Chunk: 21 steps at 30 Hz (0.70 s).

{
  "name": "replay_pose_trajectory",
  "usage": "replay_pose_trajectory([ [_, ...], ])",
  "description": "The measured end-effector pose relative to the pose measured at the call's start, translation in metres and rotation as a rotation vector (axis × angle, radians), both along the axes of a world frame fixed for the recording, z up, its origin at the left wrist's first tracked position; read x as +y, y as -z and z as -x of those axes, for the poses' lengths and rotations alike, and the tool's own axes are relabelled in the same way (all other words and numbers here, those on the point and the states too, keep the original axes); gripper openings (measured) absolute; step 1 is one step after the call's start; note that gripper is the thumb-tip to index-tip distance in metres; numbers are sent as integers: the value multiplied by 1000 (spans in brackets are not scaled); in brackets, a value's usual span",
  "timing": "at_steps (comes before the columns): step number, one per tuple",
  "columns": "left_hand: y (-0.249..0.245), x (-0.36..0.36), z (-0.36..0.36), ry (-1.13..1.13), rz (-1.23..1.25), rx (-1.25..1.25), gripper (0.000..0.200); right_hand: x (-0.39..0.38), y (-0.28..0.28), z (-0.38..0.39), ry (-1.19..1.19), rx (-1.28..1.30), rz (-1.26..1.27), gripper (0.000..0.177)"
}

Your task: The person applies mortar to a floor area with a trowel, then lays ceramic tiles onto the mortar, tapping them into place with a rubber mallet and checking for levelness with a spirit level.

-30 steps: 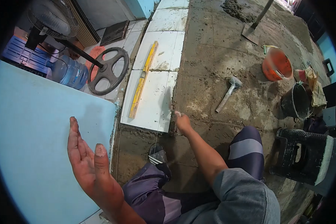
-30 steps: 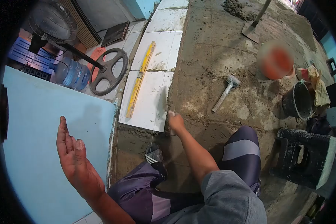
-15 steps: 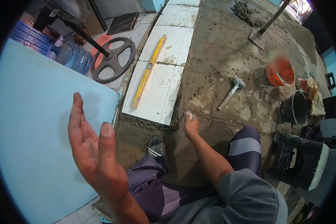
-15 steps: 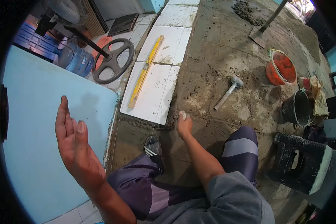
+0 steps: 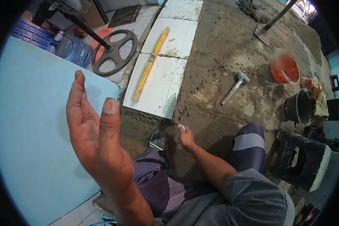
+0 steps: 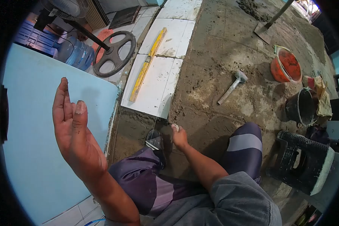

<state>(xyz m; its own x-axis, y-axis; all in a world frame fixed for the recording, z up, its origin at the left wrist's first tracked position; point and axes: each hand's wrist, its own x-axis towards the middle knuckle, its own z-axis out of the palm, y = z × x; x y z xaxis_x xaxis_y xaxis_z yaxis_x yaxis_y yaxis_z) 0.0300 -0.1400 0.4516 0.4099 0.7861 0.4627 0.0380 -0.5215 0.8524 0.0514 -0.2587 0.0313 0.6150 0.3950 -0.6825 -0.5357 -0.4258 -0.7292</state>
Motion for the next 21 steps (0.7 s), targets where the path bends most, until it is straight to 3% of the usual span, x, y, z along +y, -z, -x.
replay_pose_trajectory([
  [4, 1, -1, 2, -32, 4, 19, 52, 2, -3, -1, 33, 44, 10, 50],
  [10, 1, -5, 3, -66, 12, 41, 53, 10, 34, 4, 60, -136, 66, 50],
  [14, 0, 0, 4, -24, 75, -17, 57, 6, 43, -14, 81, -13, 105, 50],
  [16, 0, 0, 4, 13, 115, -66, 59, -7, 30, -30, 95, 134, 106, 50],
  [19, 0, 3, 1, 33, 144, -111, 59, -24, 1, -42, 163, 103, 183, 52],
  [21, 0, 7, 0, 35, 125, -100, 59, -43, 41, -39, 287, -32, 186, 50],
])
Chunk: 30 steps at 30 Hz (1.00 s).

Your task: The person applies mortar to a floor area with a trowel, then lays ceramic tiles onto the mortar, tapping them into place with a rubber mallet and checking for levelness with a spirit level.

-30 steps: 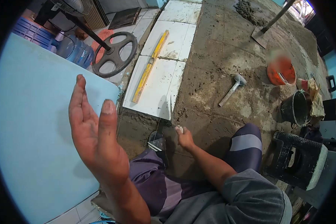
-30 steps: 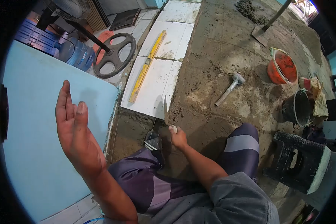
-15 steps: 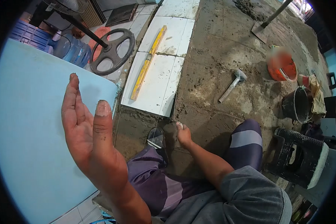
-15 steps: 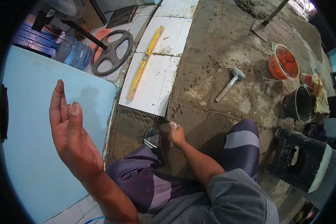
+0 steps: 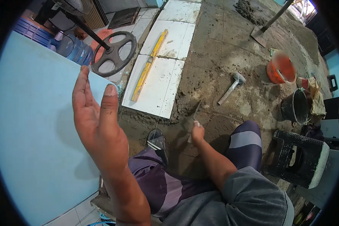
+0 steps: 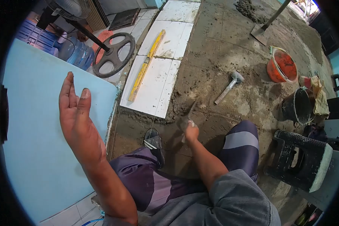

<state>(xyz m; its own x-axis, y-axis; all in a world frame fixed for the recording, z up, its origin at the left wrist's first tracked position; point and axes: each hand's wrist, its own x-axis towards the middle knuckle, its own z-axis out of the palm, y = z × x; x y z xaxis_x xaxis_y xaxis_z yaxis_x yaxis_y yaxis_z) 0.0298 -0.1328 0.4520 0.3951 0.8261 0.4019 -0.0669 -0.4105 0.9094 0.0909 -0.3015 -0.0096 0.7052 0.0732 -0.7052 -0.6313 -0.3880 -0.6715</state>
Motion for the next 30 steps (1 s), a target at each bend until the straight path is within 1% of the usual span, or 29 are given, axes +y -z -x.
replay_pose_trajectory([
  [1, -2, -2, -2, -2, 26, -23, 58, -2, 4, -2, 56, -73, 11, 49],
  [2, -4, -3, -4, 6, 18, -28, 58, -5, 9, -1, -35, -93, 14, 49],
  [4, -6, -5, -7, 28, 7, -30, 57, -7, -6, 7, -213, -124, 23, 50],
  [5, -6, -5, -10, 36, 9, -42, 57, -1, 2, 11, -300, -92, 37, 50],
  [8, -2, -6, -16, 59, 5, -49, 56, 9, -8, 29, -343, -22, -47, 46],
  [9, -1, -5, -18, 63, -4, -40, 55, 8, 30, 39, -356, -139, -28, 45],
  [12, 0, -6, -23, 79, 3, -29, 55, -5, 15, 27, -328, 33, -16, 47],
  [13, 0, -7, -24, 85, 8, -30, 54, -7, 5, 20, -236, 59, -3, 45],
  [16, 6, -8, -22, 72, -22, 15, 54, -6, -21, 4, 67, -40, 3, 45],
  [17, 6, -8, -22, 70, -17, 16, 54, -13, -2, 0, -47, -150, 13, 45],
  [20, 7, -5, -20, 45, -29, 37, 54, -6, 0, -3, -273, -173, -16, 47],
  [23, 6, -2, -15, -10, -60, 73, 54, 4, 25, -13, -129, 2, 59, 54],
  [25, 7, -6, -12, -57, -60, 60, 54, 11, 12, -27, -22, -75, 114, 56],
  [26, 4, -9, -9, -44, -60, 61, 55, 10, 1, -32, 28, -109, 147, 57],
  [27, -1, -12, -6, -34, -60, 60, 55, 11, -26, -41, -37, -146, 139, 57],
  [30, -2, -19, 5, -74, -98, 0, 54, 28, -33, -74, -153, -237, 54, 61],
])
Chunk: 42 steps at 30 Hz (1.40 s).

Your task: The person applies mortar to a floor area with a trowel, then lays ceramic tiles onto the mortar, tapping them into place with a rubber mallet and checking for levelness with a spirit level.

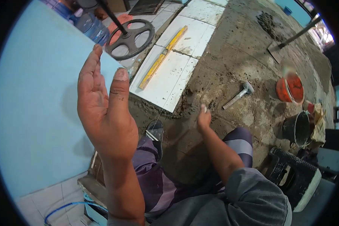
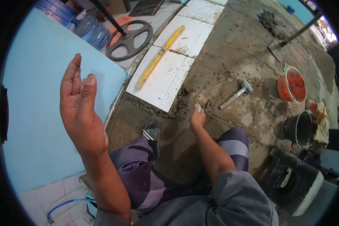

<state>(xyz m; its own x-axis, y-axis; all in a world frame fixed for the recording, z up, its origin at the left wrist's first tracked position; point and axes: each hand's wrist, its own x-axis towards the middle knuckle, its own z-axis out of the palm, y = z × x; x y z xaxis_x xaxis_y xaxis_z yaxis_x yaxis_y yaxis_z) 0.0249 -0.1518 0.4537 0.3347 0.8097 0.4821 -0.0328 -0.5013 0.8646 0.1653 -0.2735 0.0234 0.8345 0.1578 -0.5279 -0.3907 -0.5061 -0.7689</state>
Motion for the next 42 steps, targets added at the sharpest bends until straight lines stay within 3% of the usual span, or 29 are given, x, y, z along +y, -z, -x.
replay_pose_trajectory([
  [2, -4, -5, 9, -48, 6, -45, 51, 31, -19, -23, 88, -89, -60, 63],
  [4, -12, -17, 22, -101, 72, -81, 48, 58, -21, -59, 14, -24, -132, 63],
  [8, -18, -47, 47, -294, 45, 34, 46, 96, -82, -98, -67, 36, -297, 61],
  [11, -15, -72, 73, -437, 31, 160, 45, 108, -44, -124, -222, -265, -81, 60],
  [14, -10, -93, 110, -365, 75, 354, 50, 88, -42, -113, -301, -293, -7, 58],
  [20, 10, -107, 150, -224, 355, 557, 53, 24, 30, -77, -494, -400, -36, 62],
  [23, 45, -91, 155, -205, 416, 599, 56, -18, 21, -82, -773, -316, 58, 52],
  [27, 95, -75, 143, -91, 515, 628, 57, -75, 29, -86, -1186, -557, 155, 46],
  [30, 109, -64, 121, 106, 579, 637, 58, -115, 62, -82, -1286, -935, 33, 49],
  [33, 117, -49, 95, 204, 613, 588, 57, -127, 50, -86, -1394, -689, 169, 49],
  [36, 125, -32, 70, 295, 667, 528, 55, -126, 35, -108, -1525, -657, 267, 47],
  [39, 124, -9, 40, 357, 834, 532, 52, -102, -18, -125, -1655, -573, 521, 43],
  [42, 176, 39, 9, 349, 616, 637, 46, -101, -32, -130, -1320, -579, 449, 42],
])
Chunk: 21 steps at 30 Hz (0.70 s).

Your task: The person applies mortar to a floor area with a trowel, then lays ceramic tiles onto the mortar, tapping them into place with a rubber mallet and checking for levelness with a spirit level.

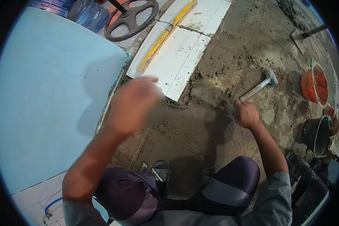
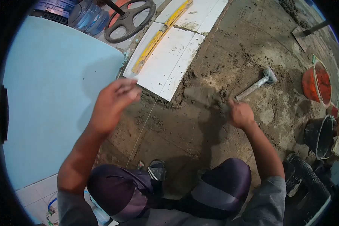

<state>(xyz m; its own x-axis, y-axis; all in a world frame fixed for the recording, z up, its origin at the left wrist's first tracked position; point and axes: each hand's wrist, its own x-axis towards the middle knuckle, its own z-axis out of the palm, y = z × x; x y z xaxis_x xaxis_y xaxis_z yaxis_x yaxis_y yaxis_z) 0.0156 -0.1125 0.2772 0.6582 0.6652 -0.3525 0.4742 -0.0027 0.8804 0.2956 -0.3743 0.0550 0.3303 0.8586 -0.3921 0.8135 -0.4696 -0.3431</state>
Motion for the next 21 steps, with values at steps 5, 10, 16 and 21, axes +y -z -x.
replay_pose_trajectory([
  [5, 131, 74, -27, -121, 113, 233, 32, -17, 9, -14, 311, -93, -236, 44],
  [10, 227, 80, -18, 117, -373, 506, 18, -58, 3, -7, 415, -83, -90, 43],
  [16, 308, 67, 5, -49, 32, 486, 18, -47, -27, 44, 646, 453, 7, 43],
  [21, 294, 37, -3, -412, 589, 278, 30, 28, -32, 67, 667, 366, -240, 44],
])
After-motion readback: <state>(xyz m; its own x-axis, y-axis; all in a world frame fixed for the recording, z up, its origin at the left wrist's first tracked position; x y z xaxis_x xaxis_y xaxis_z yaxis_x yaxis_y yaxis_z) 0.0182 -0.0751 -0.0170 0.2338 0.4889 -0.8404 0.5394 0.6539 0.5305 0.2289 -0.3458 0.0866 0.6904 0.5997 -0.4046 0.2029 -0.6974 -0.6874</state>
